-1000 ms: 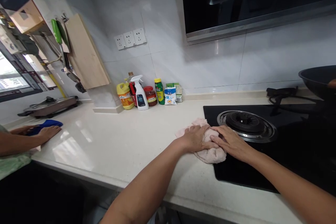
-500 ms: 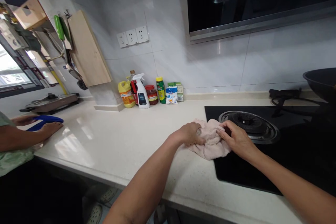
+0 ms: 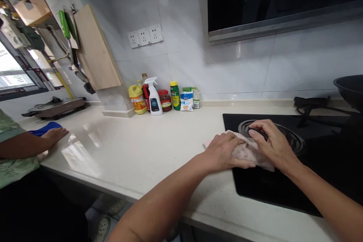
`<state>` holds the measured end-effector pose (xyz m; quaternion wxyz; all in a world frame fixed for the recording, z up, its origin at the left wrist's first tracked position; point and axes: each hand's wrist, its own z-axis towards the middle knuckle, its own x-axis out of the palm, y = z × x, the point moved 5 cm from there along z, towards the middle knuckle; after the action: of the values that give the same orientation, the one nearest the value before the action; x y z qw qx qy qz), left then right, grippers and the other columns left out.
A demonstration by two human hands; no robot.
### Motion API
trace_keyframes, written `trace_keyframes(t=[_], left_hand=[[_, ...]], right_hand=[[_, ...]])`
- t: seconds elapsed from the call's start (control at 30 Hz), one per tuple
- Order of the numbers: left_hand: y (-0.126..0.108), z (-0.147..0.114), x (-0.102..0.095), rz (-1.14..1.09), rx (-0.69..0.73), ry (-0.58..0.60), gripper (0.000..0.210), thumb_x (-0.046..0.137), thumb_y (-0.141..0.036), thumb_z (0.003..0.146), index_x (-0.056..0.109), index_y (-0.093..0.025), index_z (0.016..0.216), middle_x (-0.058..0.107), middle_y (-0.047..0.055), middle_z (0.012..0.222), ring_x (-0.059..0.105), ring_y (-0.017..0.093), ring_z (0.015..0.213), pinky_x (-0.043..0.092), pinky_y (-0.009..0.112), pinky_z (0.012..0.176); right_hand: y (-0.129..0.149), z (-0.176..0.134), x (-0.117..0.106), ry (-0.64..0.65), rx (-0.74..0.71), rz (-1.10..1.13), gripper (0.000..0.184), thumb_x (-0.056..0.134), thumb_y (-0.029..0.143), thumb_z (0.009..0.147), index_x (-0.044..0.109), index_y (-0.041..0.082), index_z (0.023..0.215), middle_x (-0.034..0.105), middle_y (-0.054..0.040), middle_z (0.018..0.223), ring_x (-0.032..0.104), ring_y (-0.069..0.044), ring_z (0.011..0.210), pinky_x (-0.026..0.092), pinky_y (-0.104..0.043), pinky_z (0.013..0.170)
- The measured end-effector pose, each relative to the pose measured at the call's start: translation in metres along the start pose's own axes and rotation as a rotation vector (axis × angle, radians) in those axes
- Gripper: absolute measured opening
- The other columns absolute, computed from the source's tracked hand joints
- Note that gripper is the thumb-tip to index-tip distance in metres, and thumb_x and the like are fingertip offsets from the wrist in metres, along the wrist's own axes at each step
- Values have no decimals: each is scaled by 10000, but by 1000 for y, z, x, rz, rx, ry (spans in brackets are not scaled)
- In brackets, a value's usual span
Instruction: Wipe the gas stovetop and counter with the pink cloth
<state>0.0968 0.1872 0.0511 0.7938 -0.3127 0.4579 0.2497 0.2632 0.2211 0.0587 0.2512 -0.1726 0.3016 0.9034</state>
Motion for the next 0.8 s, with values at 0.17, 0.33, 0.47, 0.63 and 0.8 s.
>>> trace_keyframes(t=[0.17,0.33,0.47,0.63,0.8], left_hand=[[8,3,-19,-129,-170,-47,426,539,-602,938,627,-275,1197,652,19,1193,599,199,1122,444,313,994],[24,1,-24,-67,-373,-118,505,302,-596,1020,651,-232,1049,696,22,1065,629,201,1032,458,324,947],[24,-3,-11,-49,-404,49,601,297,-704,971,649,-235,1103,658,61,1153,614,243,1092,450,379,980],[21,-9,-9,-141,-422,88,650,285,-732,954,490,-288,1383,560,77,1337,550,276,1223,423,424,1043],[23,-7,-10,-59,-342,-32,624,347,-697,963,458,-273,1406,541,101,1353,507,307,1255,387,487,1067]], right_hand=[[-3,-15,36,427,-28,-36,436,417,525,972,563,284,1304,642,-84,1233,572,-278,1126,449,-466,970],[3,-26,51,628,-21,-134,488,511,567,913,561,320,1331,642,-73,1256,578,-295,1101,447,-480,947],[12,-26,57,653,-20,-230,561,658,620,772,622,283,1219,656,-77,1171,587,-314,1052,461,-465,896],[-7,-11,69,638,116,-401,481,567,592,813,634,247,1142,662,-107,1118,595,-347,1030,460,-467,791],[-37,12,86,690,136,-420,444,526,509,846,618,257,1201,654,-110,1227,576,-354,1114,435,-511,874]])
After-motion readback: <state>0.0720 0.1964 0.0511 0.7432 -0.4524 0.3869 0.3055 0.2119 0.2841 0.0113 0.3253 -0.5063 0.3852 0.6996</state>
